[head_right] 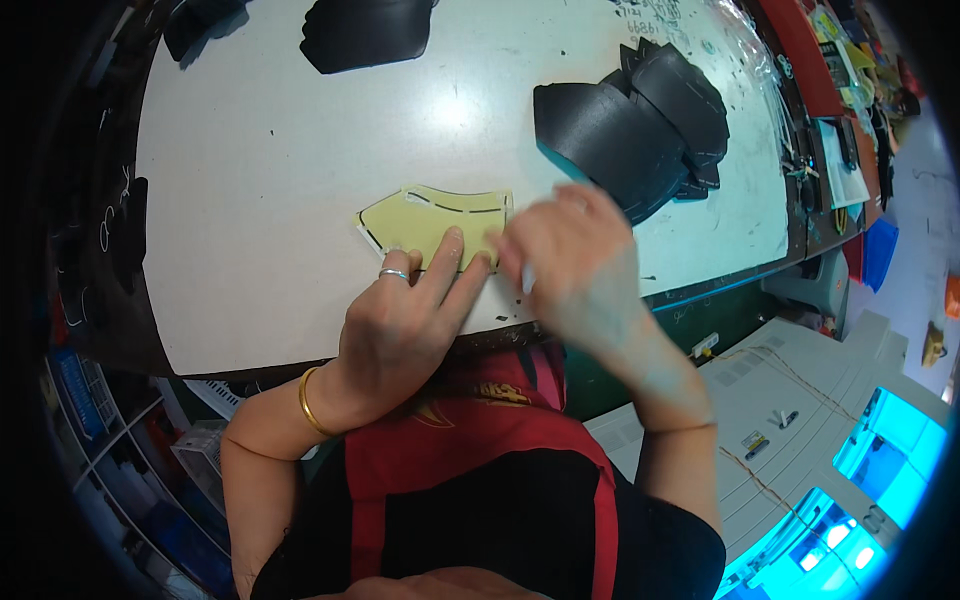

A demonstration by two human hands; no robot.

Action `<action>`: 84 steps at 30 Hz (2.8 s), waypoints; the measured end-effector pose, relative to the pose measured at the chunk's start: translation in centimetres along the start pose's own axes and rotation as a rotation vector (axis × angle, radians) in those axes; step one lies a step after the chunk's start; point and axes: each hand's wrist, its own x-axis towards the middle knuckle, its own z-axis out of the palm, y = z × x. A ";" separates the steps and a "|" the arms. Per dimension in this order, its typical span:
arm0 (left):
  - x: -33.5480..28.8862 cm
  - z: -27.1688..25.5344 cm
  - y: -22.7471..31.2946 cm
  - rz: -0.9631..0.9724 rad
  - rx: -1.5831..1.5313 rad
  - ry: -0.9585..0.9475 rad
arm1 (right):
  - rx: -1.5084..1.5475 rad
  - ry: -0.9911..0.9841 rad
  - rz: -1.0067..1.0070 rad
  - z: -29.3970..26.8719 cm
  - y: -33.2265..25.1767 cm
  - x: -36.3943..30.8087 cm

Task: The recorder marks outlines onto leather pieces using a template and a silver marker pen.

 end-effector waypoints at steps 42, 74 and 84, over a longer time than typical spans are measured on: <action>-4.4 0.8 -2.0 -0.137 -0.243 0.227 | 0.395 -0.250 0.266 2.4 0.4 1.7; -2.0 -0.1 1.2 0.043 -0.006 0.034 | 0.219 -0.016 -0.215 3.5 -0.1 6.6; -1.1 -0.8 0.9 0.026 0.042 -0.095 | 0.055 -0.008 0.020 -0.2 0.2 0.1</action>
